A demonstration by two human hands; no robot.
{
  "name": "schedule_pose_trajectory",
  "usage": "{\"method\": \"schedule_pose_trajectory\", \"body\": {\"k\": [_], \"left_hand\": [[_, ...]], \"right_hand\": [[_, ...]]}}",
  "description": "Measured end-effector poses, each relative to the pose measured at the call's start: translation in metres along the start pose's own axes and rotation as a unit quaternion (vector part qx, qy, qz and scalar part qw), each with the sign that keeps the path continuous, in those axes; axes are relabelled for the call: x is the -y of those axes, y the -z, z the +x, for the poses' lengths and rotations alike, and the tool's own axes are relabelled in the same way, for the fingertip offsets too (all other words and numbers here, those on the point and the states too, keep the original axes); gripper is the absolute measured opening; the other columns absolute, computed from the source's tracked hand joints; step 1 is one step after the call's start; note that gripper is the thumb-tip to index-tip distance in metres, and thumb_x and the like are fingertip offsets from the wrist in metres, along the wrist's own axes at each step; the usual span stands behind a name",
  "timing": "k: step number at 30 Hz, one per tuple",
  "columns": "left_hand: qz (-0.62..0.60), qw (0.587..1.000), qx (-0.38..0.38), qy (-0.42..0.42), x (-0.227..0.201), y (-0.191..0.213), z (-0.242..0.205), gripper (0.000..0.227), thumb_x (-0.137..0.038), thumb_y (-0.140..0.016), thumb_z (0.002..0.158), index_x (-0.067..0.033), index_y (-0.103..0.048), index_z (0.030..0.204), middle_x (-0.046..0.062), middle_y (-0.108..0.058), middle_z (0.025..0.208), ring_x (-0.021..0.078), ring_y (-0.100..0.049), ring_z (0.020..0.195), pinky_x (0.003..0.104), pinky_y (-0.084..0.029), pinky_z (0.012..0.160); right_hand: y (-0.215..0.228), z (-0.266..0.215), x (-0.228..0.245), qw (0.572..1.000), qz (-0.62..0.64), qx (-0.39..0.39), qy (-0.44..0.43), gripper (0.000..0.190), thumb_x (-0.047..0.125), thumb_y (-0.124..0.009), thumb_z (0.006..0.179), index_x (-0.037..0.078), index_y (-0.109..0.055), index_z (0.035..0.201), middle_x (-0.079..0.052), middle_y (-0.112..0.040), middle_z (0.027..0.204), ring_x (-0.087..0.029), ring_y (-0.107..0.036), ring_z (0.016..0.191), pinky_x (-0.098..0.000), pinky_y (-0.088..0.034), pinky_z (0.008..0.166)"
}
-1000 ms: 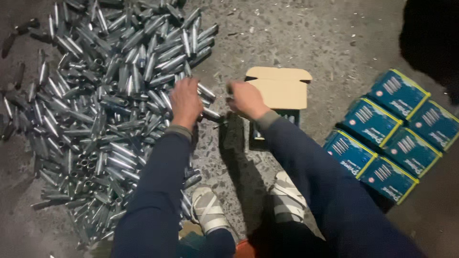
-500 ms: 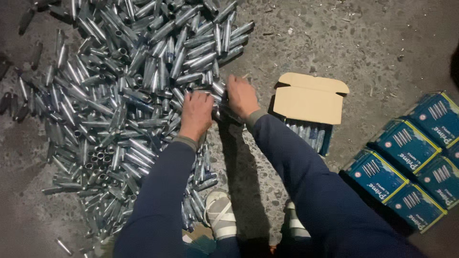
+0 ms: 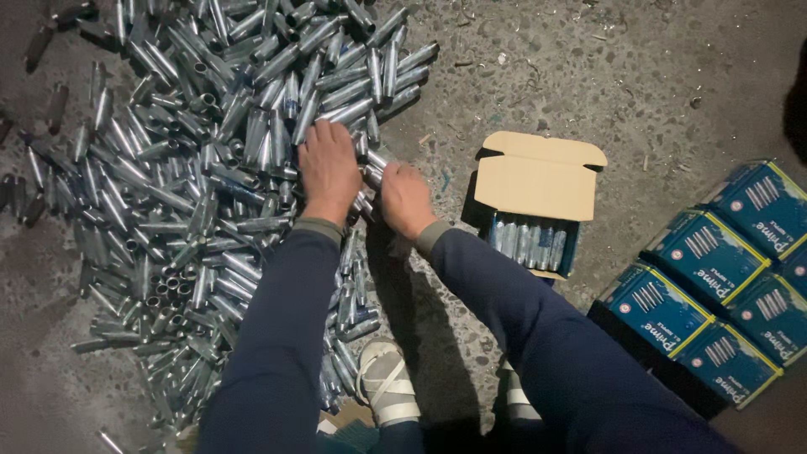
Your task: The person picks up metal canisters from a pile on the ground and places them into cardboard boxes, closing and stacking the boxes when filled.
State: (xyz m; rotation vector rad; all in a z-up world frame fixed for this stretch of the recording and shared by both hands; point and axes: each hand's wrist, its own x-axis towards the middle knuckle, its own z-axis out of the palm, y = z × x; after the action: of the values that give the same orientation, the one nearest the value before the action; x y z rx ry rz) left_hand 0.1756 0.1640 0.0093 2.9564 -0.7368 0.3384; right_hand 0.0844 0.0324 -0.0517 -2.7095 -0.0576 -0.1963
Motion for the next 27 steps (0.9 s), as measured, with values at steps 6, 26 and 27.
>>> {"method": "schedule_pose_trajectory", "body": {"k": [6, 26, 27], "left_hand": [[0.163, 0.983, -0.064, -0.050, 0.015, -0.001, 0.016, 0.012, -0.016, -0.054, 0.094, -0.0085, -0.064, 0.091, 0.009, -0.057, 0.085, 0.0288, -0.061, 0.083, 0.043, -0.044, 0.065], [-0.146, 0.982, 0.032, 0.111, 0.015, 0.032, 0.057, 0.032, -0.015, -0.089, 0.069, -0.0029, -0.074, 0.095, 0.018, -0.068, 0.090, 0.0458, -0.072, 0.091, 0.057, -0.059, 0.075], [-0.148, 0.982, 0.033, 0.110, 0.007, 0.040, 0.064, 0.032, -0.015, -0.089, 0.069, -0.0029, -0.074, 0.095, 0.018, -0.068, 0.090, 0.0458, -0.072, 0.091, 0.057, -0.059, 0.075]], "right_hand": [[-0.015, 0.008, -0.002, 0.987, 0.034, 0.144, -0.066, 0.017, 0.012, -0.054, 0.098, -0.002, -0.061, 0.102, -0.020, -0.066, 0.084, -0.038, -0.074, 0.080, -0.0414, -0.059, 0.059], [0.051, 0.039, -0.040, 0.940, 0.241, 0.182, -0.156, 0.035, 0.015, -0.079, 0.083, 0.004, -0.075, 0.117, -0.020, -0.074, 0.107, -0.042, -0.071, 0.110, -0.0531, -0.058, 0.091], [0.049, 0.043, -0.033, 0.940, 0.241, 0.181, -0.159, 0.035, 0.015, -0.079, 0.083, 0.004, -0.075, 0.117, -0.020, -0.074, 0.107, -0.042, -0.071, 0.110, -0.0531, -0.058, 0.091]]}}
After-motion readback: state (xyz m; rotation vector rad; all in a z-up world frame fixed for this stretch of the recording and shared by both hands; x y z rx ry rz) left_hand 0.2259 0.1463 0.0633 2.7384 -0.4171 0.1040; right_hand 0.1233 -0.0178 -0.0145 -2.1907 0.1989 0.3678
